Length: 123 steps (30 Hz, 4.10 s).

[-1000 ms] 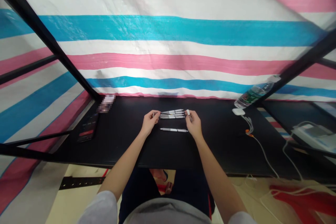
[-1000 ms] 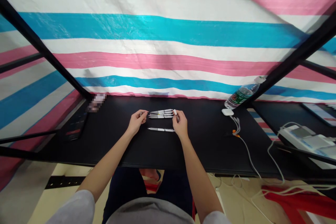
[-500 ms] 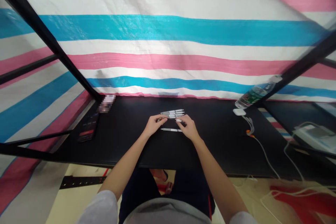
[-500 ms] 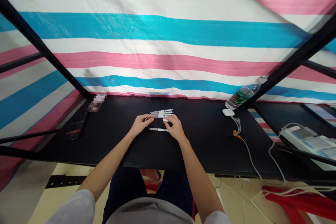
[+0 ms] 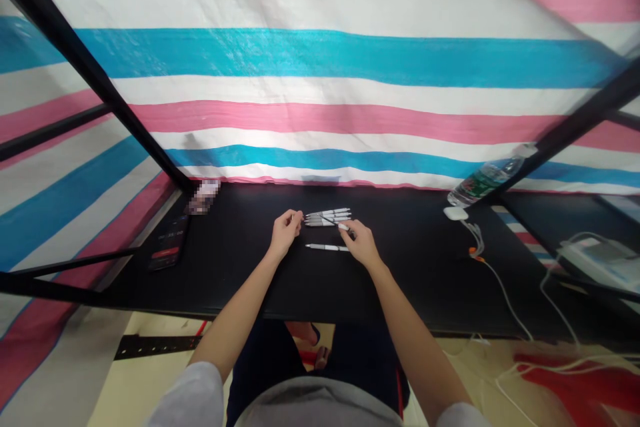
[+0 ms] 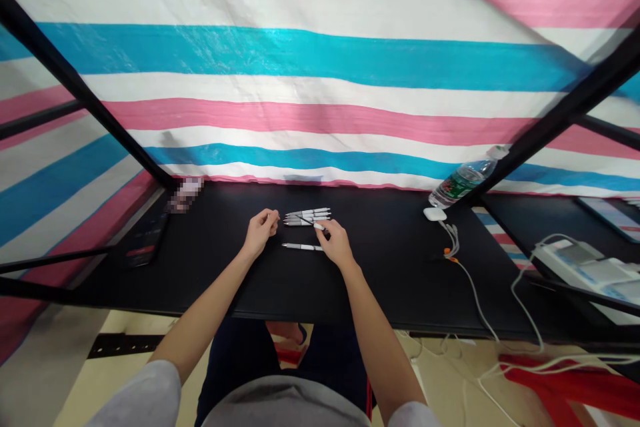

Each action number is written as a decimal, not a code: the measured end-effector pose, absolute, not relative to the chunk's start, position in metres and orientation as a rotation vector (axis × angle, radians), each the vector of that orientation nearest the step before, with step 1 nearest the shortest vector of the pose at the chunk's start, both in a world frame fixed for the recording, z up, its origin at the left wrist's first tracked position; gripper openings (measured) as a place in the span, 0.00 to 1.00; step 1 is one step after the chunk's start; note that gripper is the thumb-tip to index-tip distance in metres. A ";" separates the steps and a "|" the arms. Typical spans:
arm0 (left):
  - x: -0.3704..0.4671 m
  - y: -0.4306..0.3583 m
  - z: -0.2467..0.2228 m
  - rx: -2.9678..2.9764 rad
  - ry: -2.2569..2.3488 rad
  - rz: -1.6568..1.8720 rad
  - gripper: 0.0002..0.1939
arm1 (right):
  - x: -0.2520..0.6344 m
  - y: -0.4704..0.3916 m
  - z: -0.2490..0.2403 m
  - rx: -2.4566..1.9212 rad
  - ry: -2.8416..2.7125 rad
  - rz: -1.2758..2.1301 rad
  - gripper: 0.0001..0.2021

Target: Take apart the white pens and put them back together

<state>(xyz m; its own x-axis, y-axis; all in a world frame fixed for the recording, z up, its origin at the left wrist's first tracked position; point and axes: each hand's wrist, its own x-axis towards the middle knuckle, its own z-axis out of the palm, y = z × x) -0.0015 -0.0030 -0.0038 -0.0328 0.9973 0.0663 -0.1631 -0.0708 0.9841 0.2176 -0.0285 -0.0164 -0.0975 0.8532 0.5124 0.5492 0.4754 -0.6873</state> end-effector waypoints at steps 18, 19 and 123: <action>0.000 -0.007 -0.005 1.187 0.964 1.195 0.16 | 0.217 -0.028 -0.017 -1.148 -1.795 0.397 0.09; 0.000 -0.007 -0.005 1.187 0.960 1.190 0.16 | 0.217 -0.028 -0.016 -1.139 -1.800 0.391 0.09; -0.001 -0.008 -0.005 1.660 1.130 1.162 0.14 | 0.216 -0.030 -0.009 -1.139 -1.620 0.592 0.17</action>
